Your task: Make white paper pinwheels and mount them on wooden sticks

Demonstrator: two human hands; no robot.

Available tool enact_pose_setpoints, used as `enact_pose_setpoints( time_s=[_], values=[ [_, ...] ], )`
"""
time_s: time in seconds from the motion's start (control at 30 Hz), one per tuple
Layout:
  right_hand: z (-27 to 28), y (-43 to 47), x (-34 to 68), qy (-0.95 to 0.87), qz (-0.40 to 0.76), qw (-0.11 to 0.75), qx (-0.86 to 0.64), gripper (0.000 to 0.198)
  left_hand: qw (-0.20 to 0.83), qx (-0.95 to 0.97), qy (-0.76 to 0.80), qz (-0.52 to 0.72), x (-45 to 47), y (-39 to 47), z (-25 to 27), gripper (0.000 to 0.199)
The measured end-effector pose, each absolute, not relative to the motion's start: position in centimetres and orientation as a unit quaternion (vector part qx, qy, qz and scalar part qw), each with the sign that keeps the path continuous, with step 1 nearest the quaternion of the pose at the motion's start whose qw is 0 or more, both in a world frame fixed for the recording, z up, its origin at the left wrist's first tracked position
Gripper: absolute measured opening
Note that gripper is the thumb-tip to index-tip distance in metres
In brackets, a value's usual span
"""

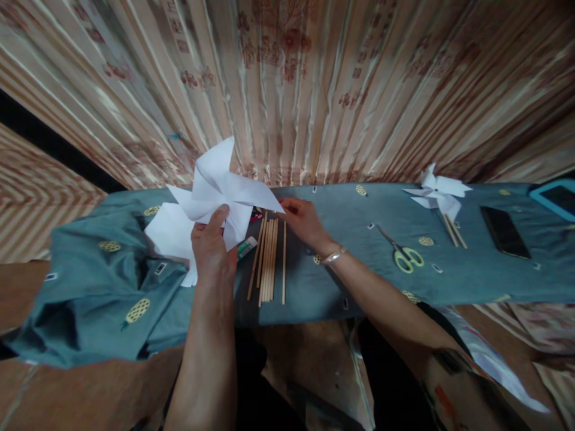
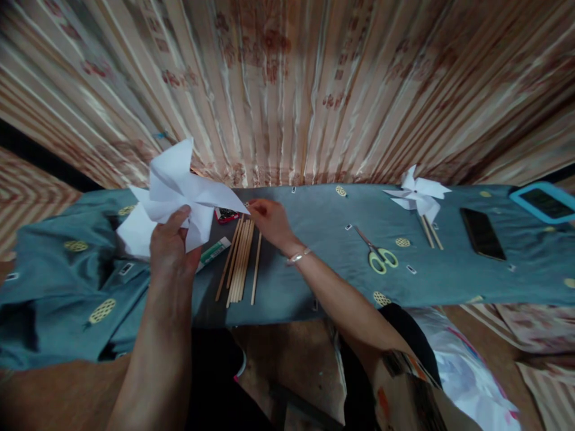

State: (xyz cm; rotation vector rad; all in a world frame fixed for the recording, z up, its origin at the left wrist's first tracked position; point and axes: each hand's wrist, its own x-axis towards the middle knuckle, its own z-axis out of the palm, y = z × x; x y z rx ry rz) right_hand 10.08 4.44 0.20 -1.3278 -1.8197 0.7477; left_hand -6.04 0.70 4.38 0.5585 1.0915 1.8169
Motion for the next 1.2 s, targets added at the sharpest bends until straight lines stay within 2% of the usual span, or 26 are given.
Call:
enact_pose_setpoints(
  time_s=[0.17, 0.23, 0.37, 0.5, 0.67, 0.83, 1.0, 1.2],
  values=[
    [-1.0, -1.6, 18.1, -0.641, 0.325, 0.378, -0.584, 0.023, 0.513, 0.236, 0.423, 0.709, -3.1, 0.5, 3.2, 0.027],
    [-1.3, -3.5, 20.9, -0.651, 0.255, 0.350, -0.623, 0.020, 0.541, 0.242, 0.424, 0.685, -1.5, 0.2, 2.5, 0.028],
    [-1.8, -5.4, 24.0, -0.741, 0.042, 0.210, -0.636, 0.017, 0.585, 0.245, 0.428, 0.644, 1.2, -0.4, 1.3, 0.030],
    [-2.8, -6.1, 24.4, -0.794, -0.040, 0.130, -0.592, 0.023, 0.600, 0.257, 0.430, 0.624, 2.3, -0.5, 0.5, 0.029],
    [-3.5, -6.8, 24.7, -0.805, -0.003, 0.188, -0.563, 0.028, 0.594, 0.291, 0.426, 0.618, 3.1, -0.6, -0.6, 0.028],
    [-3.3, -6.5, 24.9, -0.740, 0.102, 0.289, -0.599, 0.019, 0.598, 0.323, 0.428, 0.596, 3.9, -1.0, -1.6, 0.030],
    [-2.9, -6.1, 24.6, -0.687, 0.152, 0.307, -0.641, 0.010, 0.602, 0.323, 0.440, 0.584, 4.1, -1.3, -1.9, 0.038],
    [-2.8, -6.5, 24.4, -0.712, 0.127, 0.310, -0.617, 0.015, 0.601, 0.325, 0.452, 0.574, 4.1, -1.5, -1.7, 0.035]
  ],
)
